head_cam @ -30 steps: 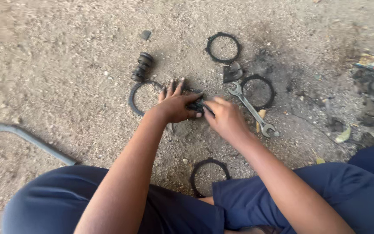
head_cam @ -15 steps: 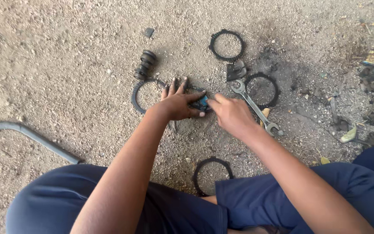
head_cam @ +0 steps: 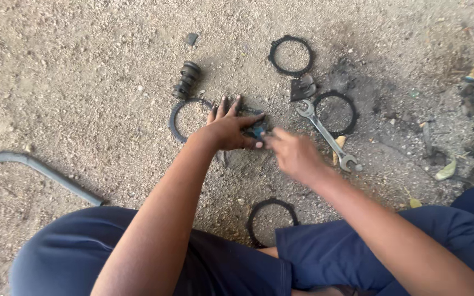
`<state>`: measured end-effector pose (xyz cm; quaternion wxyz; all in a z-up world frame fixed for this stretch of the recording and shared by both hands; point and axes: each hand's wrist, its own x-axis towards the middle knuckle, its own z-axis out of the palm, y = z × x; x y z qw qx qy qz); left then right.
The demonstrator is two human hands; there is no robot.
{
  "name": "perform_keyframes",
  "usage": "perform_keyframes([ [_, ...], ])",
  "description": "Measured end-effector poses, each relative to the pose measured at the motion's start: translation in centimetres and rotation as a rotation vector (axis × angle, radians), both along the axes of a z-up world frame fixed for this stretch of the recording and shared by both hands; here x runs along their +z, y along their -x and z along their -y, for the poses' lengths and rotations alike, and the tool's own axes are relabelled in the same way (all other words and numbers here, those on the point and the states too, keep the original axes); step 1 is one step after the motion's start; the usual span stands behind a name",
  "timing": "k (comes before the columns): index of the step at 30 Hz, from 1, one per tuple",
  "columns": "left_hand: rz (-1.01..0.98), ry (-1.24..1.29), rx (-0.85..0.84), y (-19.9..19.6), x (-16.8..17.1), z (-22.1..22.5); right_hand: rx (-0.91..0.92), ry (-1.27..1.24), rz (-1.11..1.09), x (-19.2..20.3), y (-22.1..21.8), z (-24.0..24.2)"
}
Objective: The person uses a wrench and a blue cloth to clean or adjust several circular mechanical components and small parts laid out on a dirt surface.
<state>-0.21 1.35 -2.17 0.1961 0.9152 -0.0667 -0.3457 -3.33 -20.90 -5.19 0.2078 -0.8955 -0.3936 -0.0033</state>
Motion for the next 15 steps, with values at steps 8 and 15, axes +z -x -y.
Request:
perform_keyframes([
  [8,0.038,0.012,-0.034,0.1,0.4,0.0,-0.003,0.124,0.085,2.0,-1.5,-0.1],
  [15,0.004,0.011,-0.038,-0.2,1.0,0.2,-0.067,0.208,0.039,2.0,-0.7,-1.1],
])
